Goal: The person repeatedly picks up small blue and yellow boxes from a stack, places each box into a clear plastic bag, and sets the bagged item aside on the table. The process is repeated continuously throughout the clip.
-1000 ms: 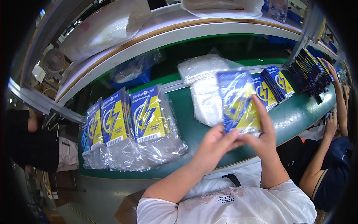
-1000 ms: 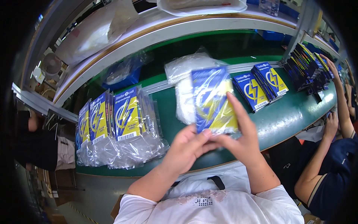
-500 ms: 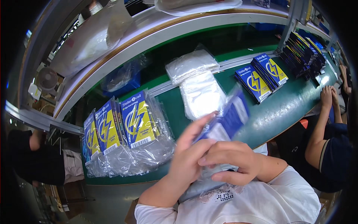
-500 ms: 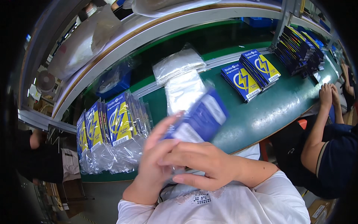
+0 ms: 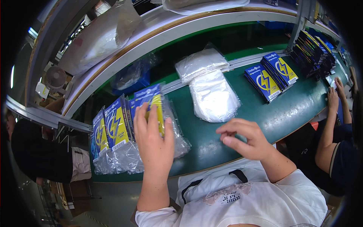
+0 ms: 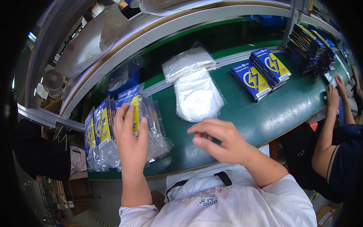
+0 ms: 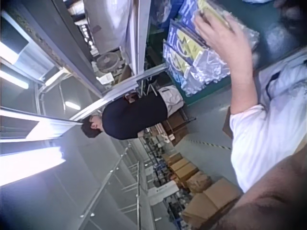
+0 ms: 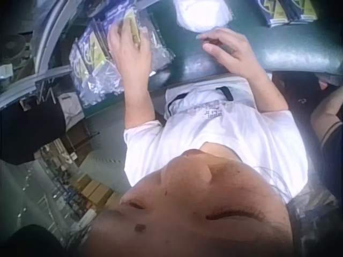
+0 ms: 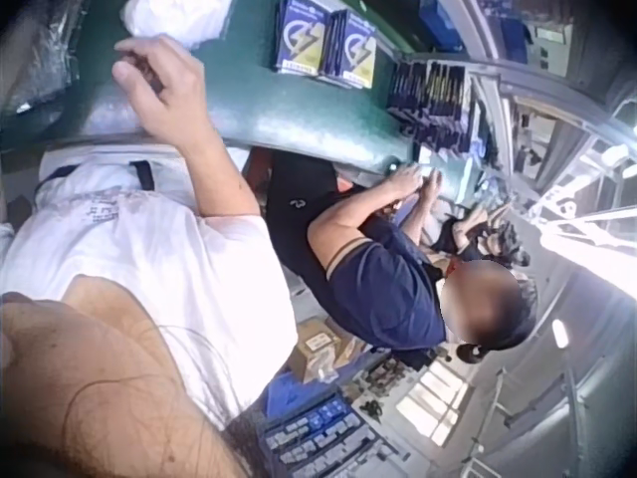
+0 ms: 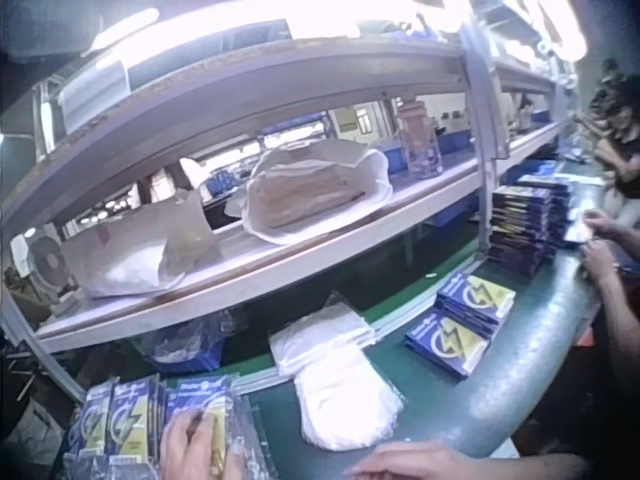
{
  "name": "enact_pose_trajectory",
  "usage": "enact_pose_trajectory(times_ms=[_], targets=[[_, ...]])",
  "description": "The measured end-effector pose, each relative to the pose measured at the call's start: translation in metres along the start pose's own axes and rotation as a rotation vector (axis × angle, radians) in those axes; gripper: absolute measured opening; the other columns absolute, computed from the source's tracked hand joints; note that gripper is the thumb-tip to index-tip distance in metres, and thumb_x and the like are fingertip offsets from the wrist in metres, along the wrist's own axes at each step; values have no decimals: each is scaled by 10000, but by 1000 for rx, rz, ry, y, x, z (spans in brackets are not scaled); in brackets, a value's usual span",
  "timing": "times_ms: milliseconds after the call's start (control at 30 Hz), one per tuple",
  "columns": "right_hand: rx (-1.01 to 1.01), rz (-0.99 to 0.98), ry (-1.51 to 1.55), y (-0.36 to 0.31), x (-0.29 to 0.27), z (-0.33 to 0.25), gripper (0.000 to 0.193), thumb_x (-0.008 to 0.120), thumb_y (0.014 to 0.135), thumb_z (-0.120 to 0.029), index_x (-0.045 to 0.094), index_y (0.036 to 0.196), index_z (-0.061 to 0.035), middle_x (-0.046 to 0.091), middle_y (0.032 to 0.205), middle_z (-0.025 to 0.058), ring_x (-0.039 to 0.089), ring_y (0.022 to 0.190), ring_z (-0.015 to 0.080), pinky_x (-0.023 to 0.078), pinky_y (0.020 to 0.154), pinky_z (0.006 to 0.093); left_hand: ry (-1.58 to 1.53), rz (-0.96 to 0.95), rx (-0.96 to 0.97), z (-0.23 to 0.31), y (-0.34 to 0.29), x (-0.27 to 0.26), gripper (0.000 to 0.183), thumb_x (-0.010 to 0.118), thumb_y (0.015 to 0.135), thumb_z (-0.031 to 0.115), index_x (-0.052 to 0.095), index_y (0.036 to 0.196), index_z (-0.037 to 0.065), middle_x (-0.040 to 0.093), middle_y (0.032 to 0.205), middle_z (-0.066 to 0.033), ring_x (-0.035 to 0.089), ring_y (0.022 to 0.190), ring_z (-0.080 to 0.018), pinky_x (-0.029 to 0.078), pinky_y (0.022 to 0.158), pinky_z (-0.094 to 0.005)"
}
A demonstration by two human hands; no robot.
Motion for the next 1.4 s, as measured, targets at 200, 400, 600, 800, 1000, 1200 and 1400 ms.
enact_pose_trajectory(times_ms=[200, 400, 600, 800, 1000, 1200, 1400], targets=[[-22, 314, -449, 16, -64, 15, 196, 623, 828, -85, 622, 992, 21, 623, 912, 138, 596, 828, 257, 467, 733, 324, 188, 24, -20, -1, 5, -7, 426, 601, 855, 173, 528, 1193, -78, 449, 1306, -250, 408, 1237, -394, 307, 1033, -470], [159, 358, -1199, 0, -114, 76, 434, 682, 768, -168, 561, 1146, 8, 556, 1202, 167, 510, 1127, 330, 402, 947, 422, -284, 7, 232, 60, -6, -14, 373, 623, 825, 78, 564, 1174, -41, 521, 1241, -205, 478, 1180, -344, 347, 1005, -425], [259, 370, -1135, 1, -105, 70, 687, 788, 651, -296, 519, 1207, 4, 499, 1255, 209, 437, 1218, 343, 327, 1014, 432, -243, -338, 372, 61, -19, 71, 262, 631, 765, 5, 644, 1027, 15, 571, 1155, -129, 497, 1130, -337, 376, 968, -428], [478, 163, -1156, 4, -115, 83, 783, 759, 665, -399, 481, 1213, 85, 509, 1235, 227, 492, 1119, 355, 389, 968, 408, -177, -324, 390, 47, -4, 101, 252, 608, 742, -30, 665, 976, 43, 611, 1024, -90, 542, 1017, -267, 396, 886, -412], [408, 207, -1119, -4, -92, 59, 735, 800, 620, -329, 500, 1151, 80, 567, 1019, 177, 556, 948, 333, 460, 844, 381, -280, -261, 297, 50, 5, 99, 168, 588, 813, 0, 642, 972, 11, 602, 903, -121, 563, 907, -293, 437, 795, -386], [535, 492, -269, -35, -103, 66, 432, 693, 795, -180, 521, 1132, 28, 597, 1053, 156, 598, 1005, 248, 481, 870, 349, -411, -176, 257, 55, 4, 96, 170, 554, 875, 3, 607, 1033, -30, 586, 946, -161, 582, 890, -303, 459, 797, -353], [606, 197, 828, -31, -56, 45, 544, 647, 815, -27, 426, 1306, 46, 600, 1167, 161, 619, 1023, 203, 486, 911, 327, -568, -231, 106, 47, 2, 102, 145, 575, 856, 14, 626, 987, -20, 591, 962, -150, 559, 909, -331, 458, 809, -381]])
Point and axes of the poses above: each hand's wrist, its own y-axis towards the middle knuckle, its own x-axis out of the palm, z = x × y, the point moved 4 cm from there along y, towards the middle knuckle
